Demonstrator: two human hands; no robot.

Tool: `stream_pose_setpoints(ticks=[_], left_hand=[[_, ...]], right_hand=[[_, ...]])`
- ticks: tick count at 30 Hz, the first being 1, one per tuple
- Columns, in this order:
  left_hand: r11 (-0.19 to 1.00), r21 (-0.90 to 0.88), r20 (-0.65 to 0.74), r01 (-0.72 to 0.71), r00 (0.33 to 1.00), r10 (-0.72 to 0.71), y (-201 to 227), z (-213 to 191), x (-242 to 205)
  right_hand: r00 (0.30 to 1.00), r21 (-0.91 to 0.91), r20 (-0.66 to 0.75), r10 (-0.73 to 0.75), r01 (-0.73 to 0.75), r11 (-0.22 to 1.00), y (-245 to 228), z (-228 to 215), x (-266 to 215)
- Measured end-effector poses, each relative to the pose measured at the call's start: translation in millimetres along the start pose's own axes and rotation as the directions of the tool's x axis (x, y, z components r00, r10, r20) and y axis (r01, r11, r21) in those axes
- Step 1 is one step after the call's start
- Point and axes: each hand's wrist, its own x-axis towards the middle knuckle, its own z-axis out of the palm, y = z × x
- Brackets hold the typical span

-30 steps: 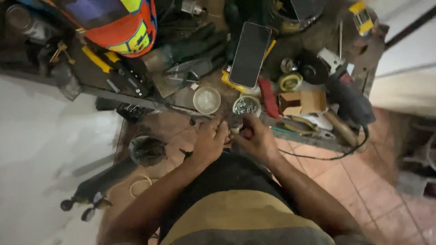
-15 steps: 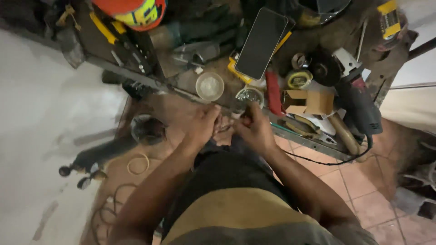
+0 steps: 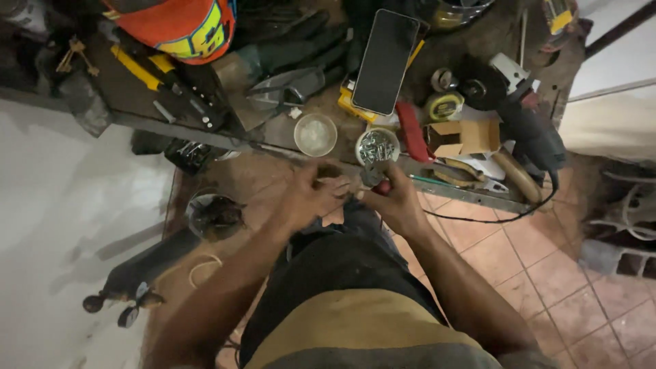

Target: Repairing a small electrical component using a screwdriver and a rotary tool on a workshop bench

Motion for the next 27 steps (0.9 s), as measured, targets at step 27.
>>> stream_pose_setpoints(ticks=[27], left_hand=[[0.834,0.151,0.574,-0.531,0.733,0.363,53,-16,-48]], right_hand=[[0.906,-0.471,0.104,-0.411,0.409,0.782,-142,-88,-118]])
